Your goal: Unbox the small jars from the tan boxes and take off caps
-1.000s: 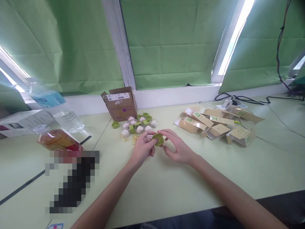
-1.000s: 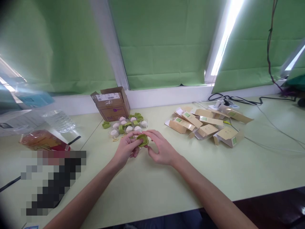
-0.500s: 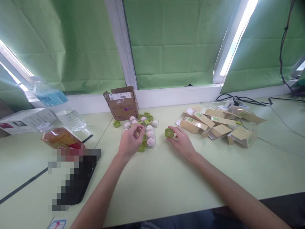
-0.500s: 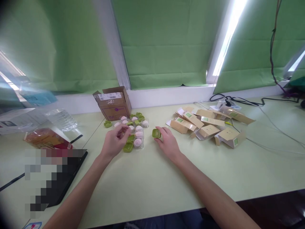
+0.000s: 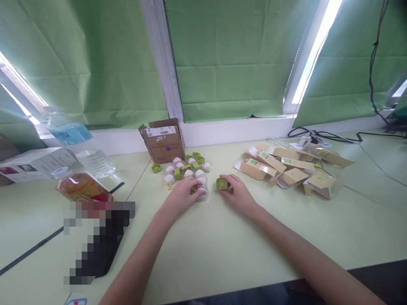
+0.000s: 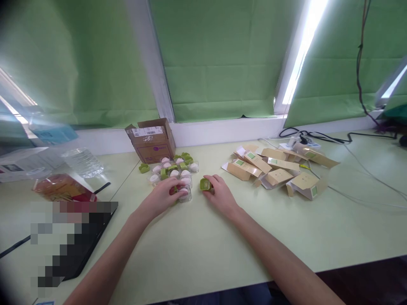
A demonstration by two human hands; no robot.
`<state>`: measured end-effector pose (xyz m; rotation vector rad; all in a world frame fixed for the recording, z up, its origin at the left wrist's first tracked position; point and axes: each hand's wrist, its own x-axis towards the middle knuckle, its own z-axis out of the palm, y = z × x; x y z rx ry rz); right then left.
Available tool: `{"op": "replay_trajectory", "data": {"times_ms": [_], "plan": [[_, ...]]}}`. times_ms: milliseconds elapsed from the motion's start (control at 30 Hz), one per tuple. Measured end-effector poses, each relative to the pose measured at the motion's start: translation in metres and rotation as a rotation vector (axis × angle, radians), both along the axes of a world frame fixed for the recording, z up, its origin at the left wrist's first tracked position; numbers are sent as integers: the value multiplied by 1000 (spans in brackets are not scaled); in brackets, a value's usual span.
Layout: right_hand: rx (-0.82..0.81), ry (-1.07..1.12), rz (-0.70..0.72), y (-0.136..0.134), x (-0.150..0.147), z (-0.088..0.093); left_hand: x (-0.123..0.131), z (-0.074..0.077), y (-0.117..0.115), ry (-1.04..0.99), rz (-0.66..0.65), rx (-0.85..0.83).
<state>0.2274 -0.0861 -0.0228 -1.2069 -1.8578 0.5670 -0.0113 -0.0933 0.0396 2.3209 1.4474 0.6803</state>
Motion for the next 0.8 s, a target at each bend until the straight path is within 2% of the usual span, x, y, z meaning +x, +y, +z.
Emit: {"op": "replay_trajectory", "data": {"times_ms": [300, 400, 600, 800], "plan": [[50, -32, 51, -3, -2, 2, 24, 6, -14, 168, 203, 2], [50, -28, 63, -4, -3, 2, 23, 5, -16, 170, 202, -9], [43, -19, 83, -5, -4, 4, 16, 0, -16, 88, 115, -3], [34, 12, 146, -10, -9, 8, 24, 3, -23, 30, 152, -63]]}}
